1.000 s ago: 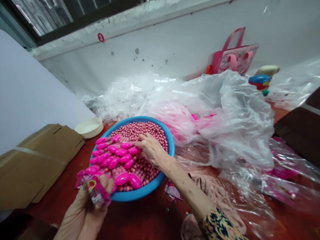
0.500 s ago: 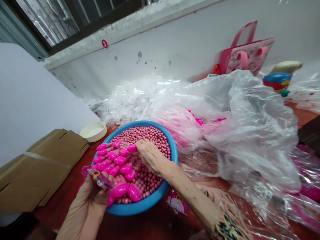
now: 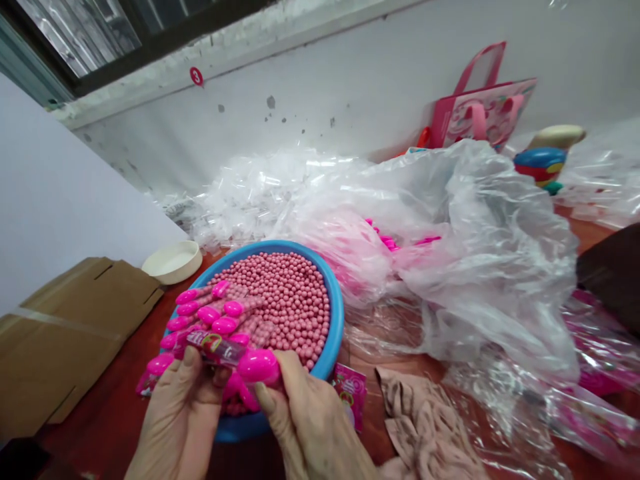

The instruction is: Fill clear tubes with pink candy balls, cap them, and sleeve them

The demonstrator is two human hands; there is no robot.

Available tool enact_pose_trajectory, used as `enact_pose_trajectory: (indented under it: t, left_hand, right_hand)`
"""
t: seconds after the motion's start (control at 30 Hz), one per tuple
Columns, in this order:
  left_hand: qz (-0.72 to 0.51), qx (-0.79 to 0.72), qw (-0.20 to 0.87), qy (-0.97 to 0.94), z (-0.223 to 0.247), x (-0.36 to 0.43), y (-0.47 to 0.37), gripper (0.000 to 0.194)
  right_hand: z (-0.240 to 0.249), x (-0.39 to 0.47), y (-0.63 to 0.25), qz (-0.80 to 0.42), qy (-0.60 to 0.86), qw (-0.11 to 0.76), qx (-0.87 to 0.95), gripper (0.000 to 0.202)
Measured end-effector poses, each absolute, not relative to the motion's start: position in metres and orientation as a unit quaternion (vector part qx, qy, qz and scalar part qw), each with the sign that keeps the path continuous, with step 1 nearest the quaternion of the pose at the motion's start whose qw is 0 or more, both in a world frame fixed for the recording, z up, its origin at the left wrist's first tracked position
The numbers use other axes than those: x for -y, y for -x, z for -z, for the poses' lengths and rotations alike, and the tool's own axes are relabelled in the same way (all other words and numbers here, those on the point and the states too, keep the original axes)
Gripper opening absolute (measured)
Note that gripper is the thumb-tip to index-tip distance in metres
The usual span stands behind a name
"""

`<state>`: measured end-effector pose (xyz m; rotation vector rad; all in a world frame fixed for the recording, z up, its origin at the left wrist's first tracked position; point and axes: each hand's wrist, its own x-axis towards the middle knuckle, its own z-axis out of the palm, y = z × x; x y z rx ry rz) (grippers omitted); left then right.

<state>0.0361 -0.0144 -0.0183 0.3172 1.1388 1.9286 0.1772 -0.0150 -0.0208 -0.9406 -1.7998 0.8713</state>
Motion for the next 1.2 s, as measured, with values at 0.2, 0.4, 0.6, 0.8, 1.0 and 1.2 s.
enact_pose_trajectory:
  t: [0.2, 0.4, 0.6, 0.8, 1.0, 1.2]
  left_hand:
    - [-0.759, -0.480, 0.415, -0.143, 0.016, 0.016, -0.047, 0.022]
    - [-0.732, -0.482, 0.466, -0.120, 0.012, 0.016, -0.059, 0.031]
    - [-0.724, -0.474, 0.485, -0.124, 0.014, 0.016, -0.063, 0.029]
    - [-0.673, -0.494, 0.523, -0.172, 0.019, 0.016, -0.056, 0.023]
    - [-0.674, -0.492, 0.523, -0.171, 0.018, 0.014, -0.056, 0.023]
    - [-0.681, -0.499, 0.515, -0.149, 0.016, 0.019, -0.069, 0.022]
  right_hand:
    - [0.039, 0.020, -0.179, -0.287, 0.397, 0.448, 0.748, 0.019]
    - [0.034, 0.028, -0.193, -0.235, 0.391, 0.483, 0.748, 0.020]
    - [0.036, 0.031, -0.197, -0.243, 0.389, 0.494, 0.739, 0.023]
    - [0.047, 0.035, -0.201, -0.241, 0.438, 0.512, 0.699, 0.021]
    - [0.058, 0.035, -0.195, -0.231, 0.465, 0.586, 0.622, 0.020]
    - [0.062, 0.043, -0.178, -0.155, 0.532, 0.630, 0.544, 0.020]
